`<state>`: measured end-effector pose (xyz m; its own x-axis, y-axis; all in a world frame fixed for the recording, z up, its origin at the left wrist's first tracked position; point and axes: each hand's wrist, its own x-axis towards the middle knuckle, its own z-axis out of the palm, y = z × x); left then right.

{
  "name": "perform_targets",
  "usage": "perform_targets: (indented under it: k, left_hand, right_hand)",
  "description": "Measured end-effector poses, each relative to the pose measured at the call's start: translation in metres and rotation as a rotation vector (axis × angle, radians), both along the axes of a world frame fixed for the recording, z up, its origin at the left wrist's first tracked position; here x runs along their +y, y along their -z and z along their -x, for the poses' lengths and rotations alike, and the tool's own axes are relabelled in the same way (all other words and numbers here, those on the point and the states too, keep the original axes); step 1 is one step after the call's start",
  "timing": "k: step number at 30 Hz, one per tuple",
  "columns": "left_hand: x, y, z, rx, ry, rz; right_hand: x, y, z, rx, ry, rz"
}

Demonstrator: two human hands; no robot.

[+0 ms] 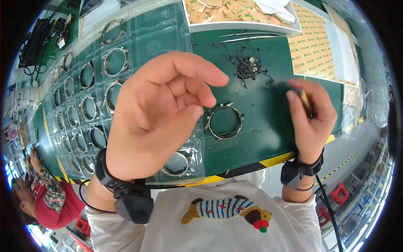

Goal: The person picks up a watch case from a tray, scrapes the inner rim with a handheld tool, and sets it back into the tray. This process is repeated for several more watch cases.

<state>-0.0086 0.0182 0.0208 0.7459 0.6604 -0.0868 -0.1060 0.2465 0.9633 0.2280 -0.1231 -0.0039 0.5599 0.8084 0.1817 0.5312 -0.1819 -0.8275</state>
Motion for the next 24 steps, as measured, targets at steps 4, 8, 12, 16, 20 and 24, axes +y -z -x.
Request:
perform_targets:
  k: [4,8,12,16,20,24]
  left_hand:
    - [0.002,-0.005,-0.003,-0.115,0.004,0.346]
    - [0.001,-0.003,0.000,-0.142,0.084,0.358]
    - [0.003,-0.008,0.001,-0.084,0.099,0.293]
    - [0.002,-0.012,0.002,-0.085,-0.082,0.146]
    - [0.011,-0.013,0.004,-0.035,-0.292,-0.039]
    - [0.013,-0.011,0.010,-0.177,-0.280,0.217]
  right_hand:
    - [0.012,-0.022,0.027,-0.210,-0.449,-0.075]
    - [0.029,-0.028,0.057,-0.063,-0.422,-0.115]
    - [0.039,-0.028,0.054,-0.088,-0.516,-0.210]
    - [0.050,-0.034,0.034,-0.041,-0.444,-0.150]
    - [0.064,-0.037,0.021,-0.118,-0.412,0.141]
    - [0.075,-0.016,0.021,-0.328,-0.464,0.222]
